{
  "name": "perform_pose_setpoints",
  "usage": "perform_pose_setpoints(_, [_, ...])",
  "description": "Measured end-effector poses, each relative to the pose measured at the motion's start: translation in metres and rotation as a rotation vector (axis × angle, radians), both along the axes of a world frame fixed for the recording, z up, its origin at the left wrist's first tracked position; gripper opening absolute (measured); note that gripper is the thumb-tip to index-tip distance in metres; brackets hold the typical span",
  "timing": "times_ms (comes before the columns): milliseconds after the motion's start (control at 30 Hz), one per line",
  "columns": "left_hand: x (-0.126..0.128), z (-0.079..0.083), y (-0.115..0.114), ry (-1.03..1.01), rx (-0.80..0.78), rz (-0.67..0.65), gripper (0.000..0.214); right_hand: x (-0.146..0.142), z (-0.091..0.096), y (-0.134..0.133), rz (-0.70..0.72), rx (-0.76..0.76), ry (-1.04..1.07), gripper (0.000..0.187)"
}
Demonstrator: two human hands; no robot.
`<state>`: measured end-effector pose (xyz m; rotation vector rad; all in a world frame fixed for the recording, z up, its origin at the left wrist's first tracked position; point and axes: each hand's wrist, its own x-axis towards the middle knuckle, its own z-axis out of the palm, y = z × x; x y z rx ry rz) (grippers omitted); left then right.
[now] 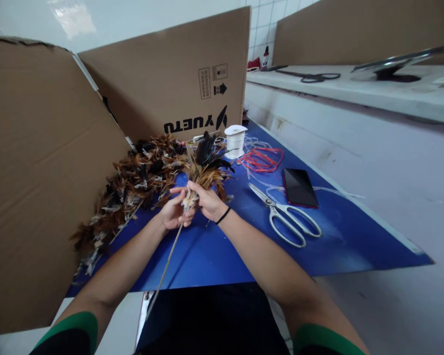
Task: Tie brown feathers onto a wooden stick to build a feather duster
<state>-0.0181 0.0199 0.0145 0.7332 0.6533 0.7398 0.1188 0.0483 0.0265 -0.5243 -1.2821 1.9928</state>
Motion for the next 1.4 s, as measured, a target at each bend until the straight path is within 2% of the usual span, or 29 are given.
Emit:
perform_pose_setpoints(167, [0.001, 0.000, -0.002, -0.044, -0.014, -0.071, 0.052, 0.004, -0.004, 0.003, 0.041, 0.018, -0.112, 0.053])
perform_pose_setpoints(267, [0.002, -0.001, -0.005, -0.058, -0.032, -0.065, 0.041, 0.007, -0.004, 0.003, 0.052, 0.028, -0.170, 0.056])
perform_pose_setpoints(400, [0.002, 0.000, -0.010, -0.107, -0.002, -0.076, 0.025, 0.006, -0.002, 0.001, 0.085, 0.054, -0.175, 0.051])
perform_pose_setpoints(633, [0.007, 0.007, -0.017, -0.140, -0.012, -0.027, 0.017, 0.003, -0.007, 0.004, 0.134, 0.108, -0.069, 0.050])
perform_pose_setpoints(900, [0.020, 0.016, -0.032, -0.116, 0.039, 0.097, 0.019, 0.007, -0.011, 0.007, 0.206, 0.162, 0.003, 0.048])
perform_pose_setpoints(1133, [0.018, 0.018, -0.036, -0.109, 0.029, 0.057, 0.020, 0.007, -0.015, 0.009, 0.253, 0.129, -0.002, 0.048])
perform_pose_setpoints(1400, [0.015, 0.017, -0.035, -0.246, -0.077, -0.021, 0.019, 0.008, -0.013, 0.005, 0.234, 0.126, -0.051, 0.045])
